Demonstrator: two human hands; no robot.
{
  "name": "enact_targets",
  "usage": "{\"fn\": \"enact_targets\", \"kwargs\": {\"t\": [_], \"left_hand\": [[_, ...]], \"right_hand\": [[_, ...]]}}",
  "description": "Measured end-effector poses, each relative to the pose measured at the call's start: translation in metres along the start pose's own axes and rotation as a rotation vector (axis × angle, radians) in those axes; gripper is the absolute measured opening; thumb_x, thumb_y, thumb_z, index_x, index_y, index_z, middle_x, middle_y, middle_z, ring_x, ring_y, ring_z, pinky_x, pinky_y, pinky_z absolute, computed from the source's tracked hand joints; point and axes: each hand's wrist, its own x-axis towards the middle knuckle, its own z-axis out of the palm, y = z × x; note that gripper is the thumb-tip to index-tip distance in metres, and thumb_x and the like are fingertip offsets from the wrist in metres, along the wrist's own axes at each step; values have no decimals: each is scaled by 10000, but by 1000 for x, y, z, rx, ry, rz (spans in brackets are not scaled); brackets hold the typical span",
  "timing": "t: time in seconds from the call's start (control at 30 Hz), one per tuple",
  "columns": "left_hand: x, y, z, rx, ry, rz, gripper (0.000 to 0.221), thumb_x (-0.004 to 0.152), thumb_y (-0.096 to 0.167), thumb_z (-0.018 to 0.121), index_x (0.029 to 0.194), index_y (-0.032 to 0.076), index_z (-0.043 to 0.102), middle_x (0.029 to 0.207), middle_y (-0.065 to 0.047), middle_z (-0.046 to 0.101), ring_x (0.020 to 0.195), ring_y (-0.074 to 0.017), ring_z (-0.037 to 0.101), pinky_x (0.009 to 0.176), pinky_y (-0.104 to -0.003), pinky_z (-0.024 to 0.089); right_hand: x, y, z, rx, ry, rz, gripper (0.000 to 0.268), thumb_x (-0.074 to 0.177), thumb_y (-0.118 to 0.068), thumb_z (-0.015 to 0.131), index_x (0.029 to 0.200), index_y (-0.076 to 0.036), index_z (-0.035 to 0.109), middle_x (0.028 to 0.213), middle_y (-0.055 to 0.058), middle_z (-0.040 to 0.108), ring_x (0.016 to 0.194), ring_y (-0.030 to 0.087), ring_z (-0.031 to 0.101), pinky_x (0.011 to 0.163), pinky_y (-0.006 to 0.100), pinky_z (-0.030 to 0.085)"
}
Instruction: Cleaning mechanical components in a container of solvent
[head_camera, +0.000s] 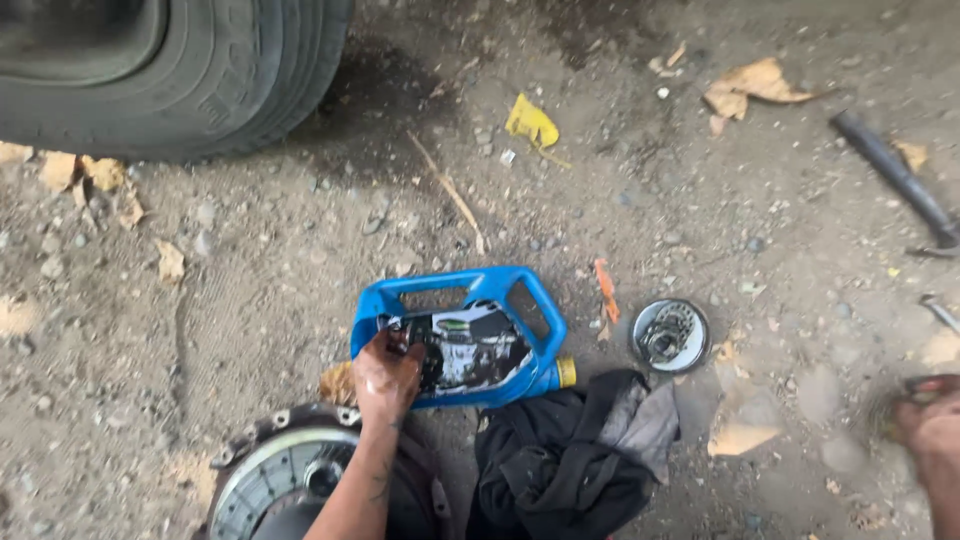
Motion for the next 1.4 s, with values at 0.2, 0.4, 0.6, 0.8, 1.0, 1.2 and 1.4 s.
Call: {"fn": "enact_targets", "kwargs": {"t": [0.2, 0.4, 0.6, 0.8, 1.0, 1.2, 1.4], "left_hand": [[-7, 13, 0, -12, -22, -41, 191, 795, 183, 702, 920, 43, 739, 681, -78, 695, 564, -222, 583, 588, -339, 487], [-15, 9, 6, 20, -23, -37, 206, 778, 203, 719, 912, 54, 763, 675, -72, 716, 557, -224, 604, 585, -334, 487], [-19, -18, 3, -43, -29, -19, 188, 785, 177, 708, 915, 45, 739, 688, -79, 709, 598, -243, 628, 638, -345, 517], [-27, -13, -6, -66, -65, -20, 213, 761, 161, 714, 936, 41, 736, 699, -74, 712, 588, -219, 624, 604, -332, 520], [-30, -12, -13, -88, -122, 65, 176, 751, 112, 730, 911, 38, 722, 713, -62, 700, 574, -178, 614, 552, -296, 524], [-28, -11, -12, -77, -99, 50, 190, 767, 128, 738, 925, 24, 725, 716, -65, 687, 560, -167, 593, 524, -298, 510], [-31, -6, -14, -140, -69, 78, 220, 778, 126, 728, 957, -1, 721, 692, -77, 688, 562, -185, 603, 550, -311, 517]], "right_hand": [[-23, -235, 67, -538, -91, 178, 396, 903, -195, 729, 1281, -84, 771, 975, 145, 803, 596, 252, 655, 537, 367, 547], [62, -313, 137, -565, -115, 162, 253, 924, -153, 710, 1137, -25, 757, 856, 182, 760, 521, 265, 651, 460, 399, 590], [150, -354, 183, -545, -71, -14, 295, 803, -1, 685, 1088, -76, 683, 912, 162, 740, 762, 367, 705, 747, 477, 571], [195, -434, 227, -530, -191, -113, 423, 752, 9, 687, 1150, -103, 599, 941, 217, 709, 856, 438, 690, 792, 521, 547], [187, -513, 302, -383, -265, -280, 439, 814, 62, 745, 1203, -95, 616, 984, 76, 696, 760, 227, 667, 684, 378, 586], [87, -618, 321, 386, -476, 172, 106, 1033, -229, 589, 997, -129, 580, 833, 15, 596, 518, 114, 518, 394, 287, 431], [63, -602, 347, 653, -528, 23, 320, 892, 84, 676, 1108, -151, 652, 943, -1, 680, 775, 83, 625, 636, 240, 559]]}}
